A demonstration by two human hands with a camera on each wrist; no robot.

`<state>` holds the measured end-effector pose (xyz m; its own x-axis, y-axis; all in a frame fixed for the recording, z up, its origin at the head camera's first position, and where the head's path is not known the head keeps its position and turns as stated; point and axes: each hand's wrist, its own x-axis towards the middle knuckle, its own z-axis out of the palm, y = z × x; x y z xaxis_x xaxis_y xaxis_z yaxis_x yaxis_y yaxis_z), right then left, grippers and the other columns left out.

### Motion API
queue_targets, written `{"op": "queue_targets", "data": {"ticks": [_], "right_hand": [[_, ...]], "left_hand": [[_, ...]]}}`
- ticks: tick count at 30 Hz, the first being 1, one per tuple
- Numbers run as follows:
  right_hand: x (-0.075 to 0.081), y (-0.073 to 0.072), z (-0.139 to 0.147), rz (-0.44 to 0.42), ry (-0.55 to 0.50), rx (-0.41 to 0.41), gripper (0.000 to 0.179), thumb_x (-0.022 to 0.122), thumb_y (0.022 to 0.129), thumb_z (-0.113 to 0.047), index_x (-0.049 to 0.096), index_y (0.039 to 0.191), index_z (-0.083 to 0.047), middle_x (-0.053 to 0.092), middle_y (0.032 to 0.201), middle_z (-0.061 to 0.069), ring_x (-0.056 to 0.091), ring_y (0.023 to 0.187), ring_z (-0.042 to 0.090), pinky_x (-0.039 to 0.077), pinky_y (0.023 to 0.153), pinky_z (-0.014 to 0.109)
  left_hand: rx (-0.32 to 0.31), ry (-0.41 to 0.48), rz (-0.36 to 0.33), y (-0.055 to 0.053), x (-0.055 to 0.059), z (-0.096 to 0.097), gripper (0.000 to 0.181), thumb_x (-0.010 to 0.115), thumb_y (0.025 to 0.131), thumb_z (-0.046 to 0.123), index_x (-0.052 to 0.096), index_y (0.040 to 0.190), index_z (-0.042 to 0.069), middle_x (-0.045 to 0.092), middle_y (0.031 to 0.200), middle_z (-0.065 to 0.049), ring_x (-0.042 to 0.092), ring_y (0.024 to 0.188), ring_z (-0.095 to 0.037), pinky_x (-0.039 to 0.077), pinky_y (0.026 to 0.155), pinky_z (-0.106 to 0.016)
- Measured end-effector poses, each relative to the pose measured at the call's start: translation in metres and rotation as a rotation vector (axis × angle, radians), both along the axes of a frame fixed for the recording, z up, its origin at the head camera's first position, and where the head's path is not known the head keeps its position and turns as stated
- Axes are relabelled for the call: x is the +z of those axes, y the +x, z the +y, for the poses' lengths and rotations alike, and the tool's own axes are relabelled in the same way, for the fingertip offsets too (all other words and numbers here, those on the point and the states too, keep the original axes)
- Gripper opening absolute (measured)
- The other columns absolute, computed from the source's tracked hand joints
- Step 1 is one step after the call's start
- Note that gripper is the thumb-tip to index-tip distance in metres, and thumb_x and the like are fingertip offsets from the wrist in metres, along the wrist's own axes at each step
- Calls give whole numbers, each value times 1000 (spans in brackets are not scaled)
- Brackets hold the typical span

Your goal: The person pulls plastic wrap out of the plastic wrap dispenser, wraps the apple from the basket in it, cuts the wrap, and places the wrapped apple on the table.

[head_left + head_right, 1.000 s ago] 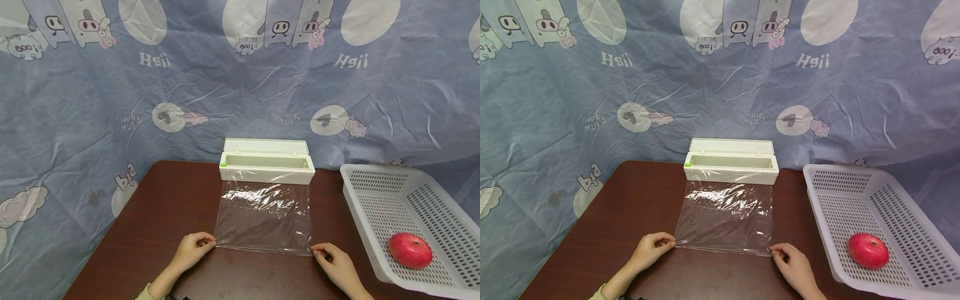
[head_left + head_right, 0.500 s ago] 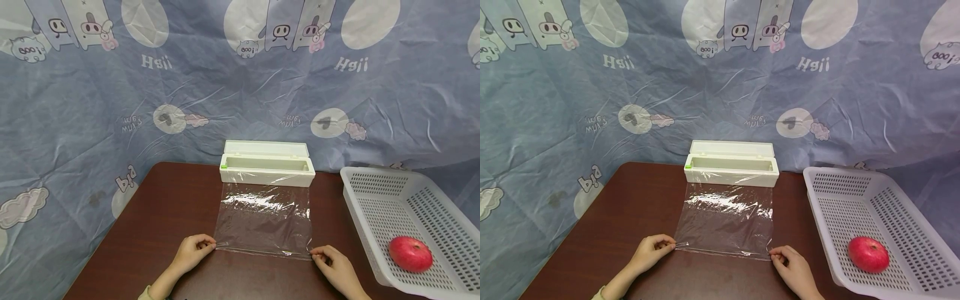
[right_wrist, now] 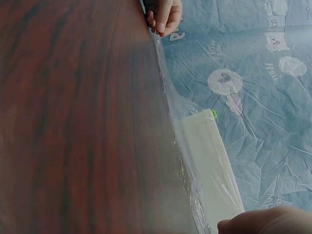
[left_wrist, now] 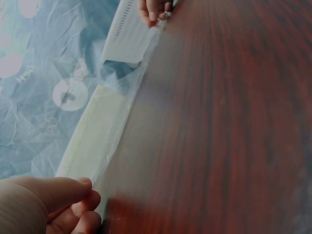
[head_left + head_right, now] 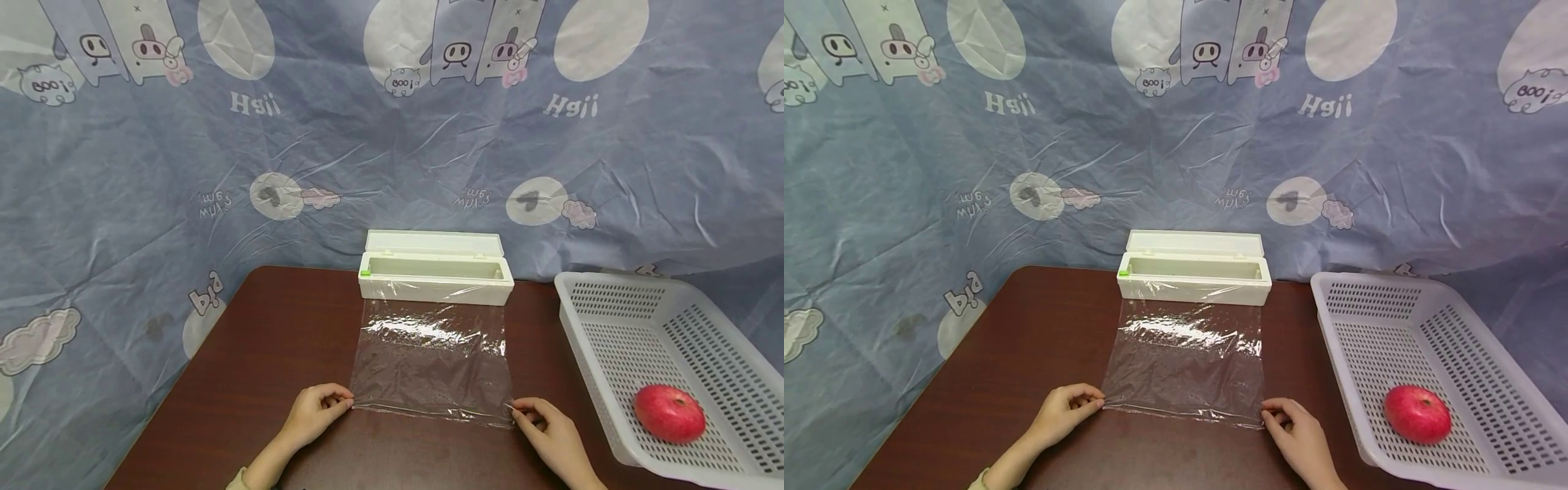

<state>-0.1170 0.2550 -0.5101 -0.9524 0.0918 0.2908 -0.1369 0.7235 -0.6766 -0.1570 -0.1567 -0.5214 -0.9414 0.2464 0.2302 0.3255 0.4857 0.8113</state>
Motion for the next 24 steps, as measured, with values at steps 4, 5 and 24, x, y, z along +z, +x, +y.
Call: {"op": "queue_targets", "data": {"ticks": [4,5,24], "right_hand": [[-1,-1,0,25,-7,-10,12,72,81,-10,69,92,-13,61,83,-7,54,67,0,45,55,21],[-1,-1,0,36,-6,-11,12,73,81,-9,69,92,-13,61,84,-6,55,68,0,45,55,21],[9,0,-3,68,48,-39,19,71,84,-16,68,102,-14,65,101,-5,57,90,12,45,74,16]], "left_hand": [[1,-4,-8,0,0,0,4,72,84,20,72,86,17,63,68,9,52,53,-3,44,48,-22],[2,-7,-5,0,0,0,4,72,84,20,72,86,17,62,68,10,52,53,-3,44,48,-22],[-4,-2,45,-2,-6,0,4,72,84,21,72,85,16,64,70,12,54,55,-2,46,50,-22]]}}
